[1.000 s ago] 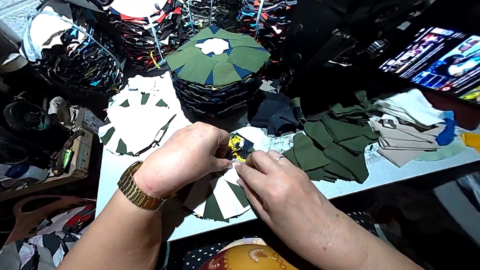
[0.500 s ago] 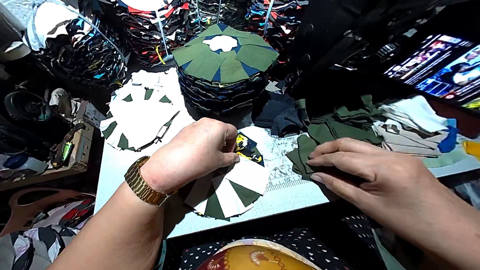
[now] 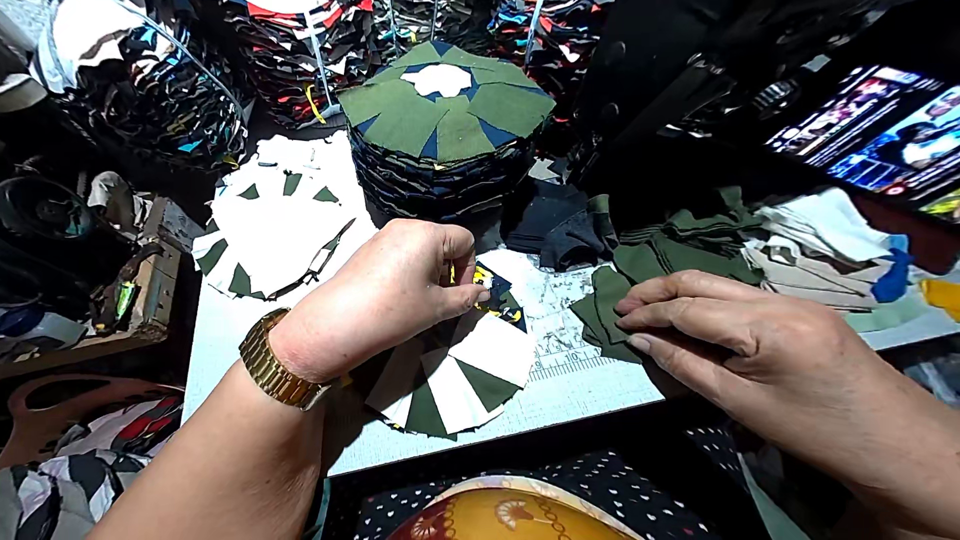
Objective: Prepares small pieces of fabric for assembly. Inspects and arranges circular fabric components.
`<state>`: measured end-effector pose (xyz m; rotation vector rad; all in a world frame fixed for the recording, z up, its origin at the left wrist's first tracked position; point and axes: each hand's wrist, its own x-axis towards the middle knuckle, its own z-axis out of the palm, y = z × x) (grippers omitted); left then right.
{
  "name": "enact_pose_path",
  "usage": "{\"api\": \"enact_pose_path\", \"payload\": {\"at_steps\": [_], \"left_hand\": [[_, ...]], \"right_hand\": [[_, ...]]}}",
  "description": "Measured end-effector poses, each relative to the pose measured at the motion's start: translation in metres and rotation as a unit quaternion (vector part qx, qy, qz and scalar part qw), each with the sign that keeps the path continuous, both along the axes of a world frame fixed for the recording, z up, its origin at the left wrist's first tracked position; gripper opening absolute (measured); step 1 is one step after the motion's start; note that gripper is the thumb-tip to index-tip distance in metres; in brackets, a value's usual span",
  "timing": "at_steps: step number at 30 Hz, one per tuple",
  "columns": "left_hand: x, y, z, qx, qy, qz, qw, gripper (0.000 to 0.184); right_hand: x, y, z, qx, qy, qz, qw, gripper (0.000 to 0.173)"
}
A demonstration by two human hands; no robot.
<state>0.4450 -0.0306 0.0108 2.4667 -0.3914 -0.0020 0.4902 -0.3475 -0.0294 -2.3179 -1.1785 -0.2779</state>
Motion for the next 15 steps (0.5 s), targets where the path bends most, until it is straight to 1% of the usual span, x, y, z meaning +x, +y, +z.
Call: {"api": "enact_pose_path", "payload": {"at_steps": [8, 15], "left_hand": [[-0.0005, -0.0041, -0.0026, -0.077, -0.03, -0.022, 0.996, 0.016], [0.0013, -0.0045, -0.0038, -0.1, -0.021, -0.02, 0.995, 0.017]], "right_hand": [[-0.0001, -0.0001, 0.0013, 0.002, -0.004, -0.001, 1.0, 0.02], [-0.0023, 0.0027, 0.005, 0.001, 0.001, -0.012, 1.0, 0.021]]}}
